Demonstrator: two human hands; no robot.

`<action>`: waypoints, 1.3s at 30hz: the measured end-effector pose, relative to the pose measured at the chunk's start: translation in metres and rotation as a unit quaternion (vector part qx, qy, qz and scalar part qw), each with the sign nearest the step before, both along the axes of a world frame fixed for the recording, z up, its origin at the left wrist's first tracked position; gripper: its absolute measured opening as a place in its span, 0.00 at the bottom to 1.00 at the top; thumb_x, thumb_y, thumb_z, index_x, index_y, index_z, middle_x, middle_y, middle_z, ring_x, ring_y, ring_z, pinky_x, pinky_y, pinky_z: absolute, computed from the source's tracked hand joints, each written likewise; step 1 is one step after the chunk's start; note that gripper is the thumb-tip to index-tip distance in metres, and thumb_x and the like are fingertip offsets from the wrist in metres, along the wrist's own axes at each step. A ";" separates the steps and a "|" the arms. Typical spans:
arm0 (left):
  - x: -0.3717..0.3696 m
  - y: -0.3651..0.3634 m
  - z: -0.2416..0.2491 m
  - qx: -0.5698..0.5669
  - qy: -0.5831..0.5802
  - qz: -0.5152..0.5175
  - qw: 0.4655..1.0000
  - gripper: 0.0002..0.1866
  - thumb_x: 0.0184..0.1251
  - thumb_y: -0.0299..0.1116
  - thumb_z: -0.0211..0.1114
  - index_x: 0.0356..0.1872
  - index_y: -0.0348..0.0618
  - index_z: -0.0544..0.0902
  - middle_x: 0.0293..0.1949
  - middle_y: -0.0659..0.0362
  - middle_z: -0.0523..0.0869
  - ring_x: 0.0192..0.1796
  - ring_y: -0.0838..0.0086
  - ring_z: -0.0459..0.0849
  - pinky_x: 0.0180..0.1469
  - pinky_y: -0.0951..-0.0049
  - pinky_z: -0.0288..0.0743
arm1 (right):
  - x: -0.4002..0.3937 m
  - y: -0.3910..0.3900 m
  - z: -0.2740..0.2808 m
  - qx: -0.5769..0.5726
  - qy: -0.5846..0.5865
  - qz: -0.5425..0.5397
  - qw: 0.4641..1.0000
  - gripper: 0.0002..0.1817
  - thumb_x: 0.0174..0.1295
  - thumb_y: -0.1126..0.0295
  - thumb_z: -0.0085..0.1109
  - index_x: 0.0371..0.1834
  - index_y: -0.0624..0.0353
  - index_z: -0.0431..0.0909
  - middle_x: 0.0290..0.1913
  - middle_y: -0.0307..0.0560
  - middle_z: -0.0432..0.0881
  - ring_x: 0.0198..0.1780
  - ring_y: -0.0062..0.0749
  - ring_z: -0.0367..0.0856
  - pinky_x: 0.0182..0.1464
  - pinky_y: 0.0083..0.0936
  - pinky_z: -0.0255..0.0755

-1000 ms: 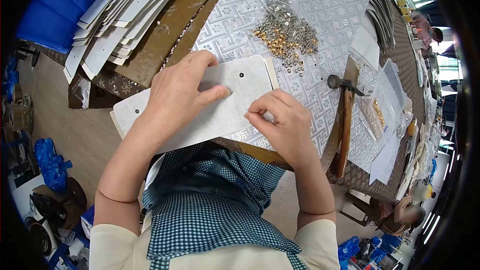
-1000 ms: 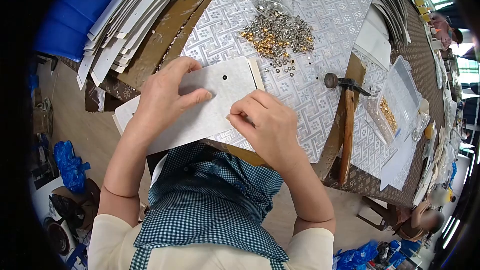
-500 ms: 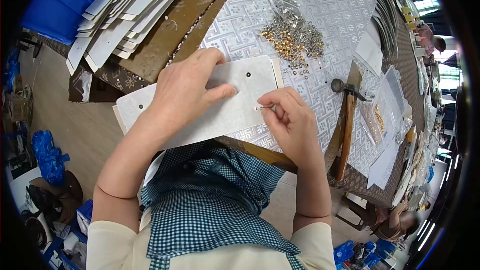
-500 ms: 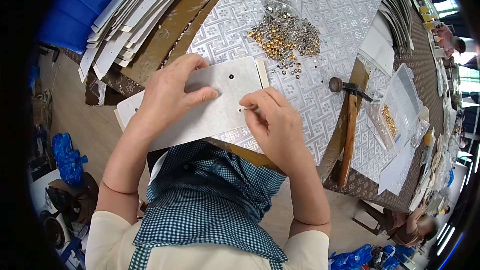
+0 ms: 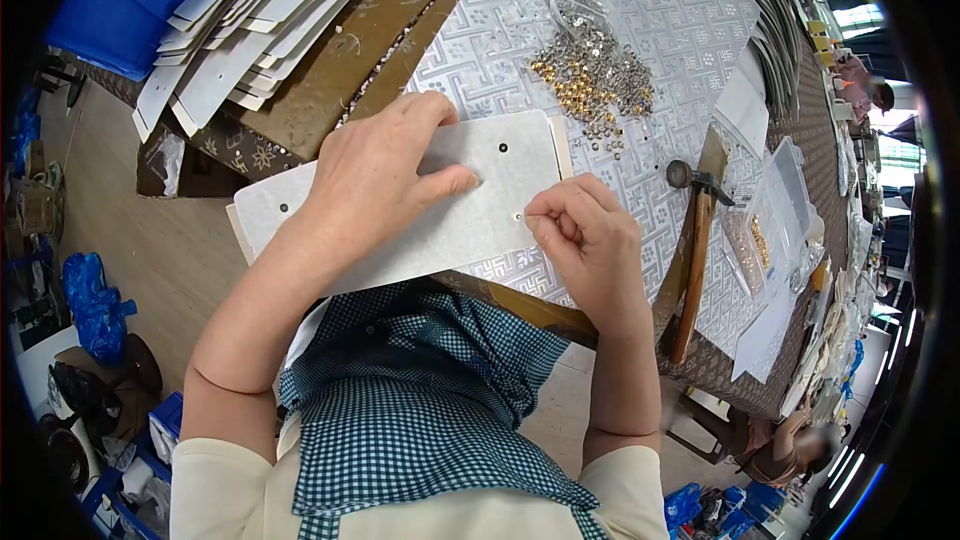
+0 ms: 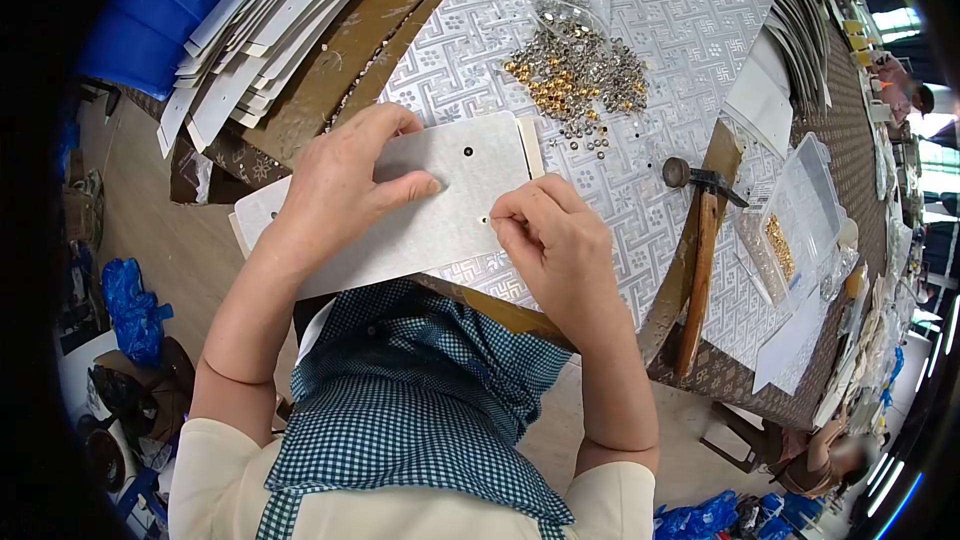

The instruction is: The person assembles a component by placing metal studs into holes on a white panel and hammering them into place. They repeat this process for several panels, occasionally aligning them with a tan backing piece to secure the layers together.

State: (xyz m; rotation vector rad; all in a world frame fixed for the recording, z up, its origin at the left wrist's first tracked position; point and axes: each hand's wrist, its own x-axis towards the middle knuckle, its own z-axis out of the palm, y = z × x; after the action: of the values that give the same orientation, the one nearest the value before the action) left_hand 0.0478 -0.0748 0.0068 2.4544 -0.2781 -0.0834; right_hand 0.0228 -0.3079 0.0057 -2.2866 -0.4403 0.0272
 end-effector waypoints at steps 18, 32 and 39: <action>0.001 -0.001 0.001 0.010 0.011 0.010 1.000 0.26 0.56 0.44 0.77 0.50 0.40 0.81 0.48 0.53 0.87 0.45 0.57 0.88 0.49 0.60 0.80 | -0.002 -0.009 0.004 0.053 -0.046 -0.087 0.994 0.07 0.58 0.83 0.65 0.36 0.61 0.81 0.33 0.39 0.78 0.26 0.18 0.71 0.29 0.16 0.68; 0.000 -0.002 0.002 -0.003 0.008 0.014 1.000 0.26 0.55 0.45 0.78 0.50 0.41 0.80 0.48 0.51 0.88 0.48 0.54 0.86 0.51 0.58 0.78 | -0.042 -0.162 -0.001 -0.109 0.042 -0.352 0.929 0.17 0.60 0.64 0.70 0.40 0.64 0.75 0.29 0.43 0.75 0.30 0.28 0.70 0.36 0.29 0.68; 0.000 -0.001 0.000 0.011 0.010 0.019 1.000 0.26 0.55 0.45 0.78 0.50 0.42 0.81 0.46 0.51 0.88 0.47 0.55 0.86 0.50 0.60 0.78 | -0.078 -0.098 0.053 0.175 -0.100 -0.262 0.944 0.19 0.65 0.79 0.66 0.57 0.63 0.72 0.36 0.39 0.80 0.27 0.13 0.73 0.28 0.12 0.67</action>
State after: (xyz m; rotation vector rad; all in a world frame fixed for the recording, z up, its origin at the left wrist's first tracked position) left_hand 0.0476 -0.0758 0.0066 2.4782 -0.2230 -0.0950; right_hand -0.0547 -0.4055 0.0592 -1.9893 0.0756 -0.5143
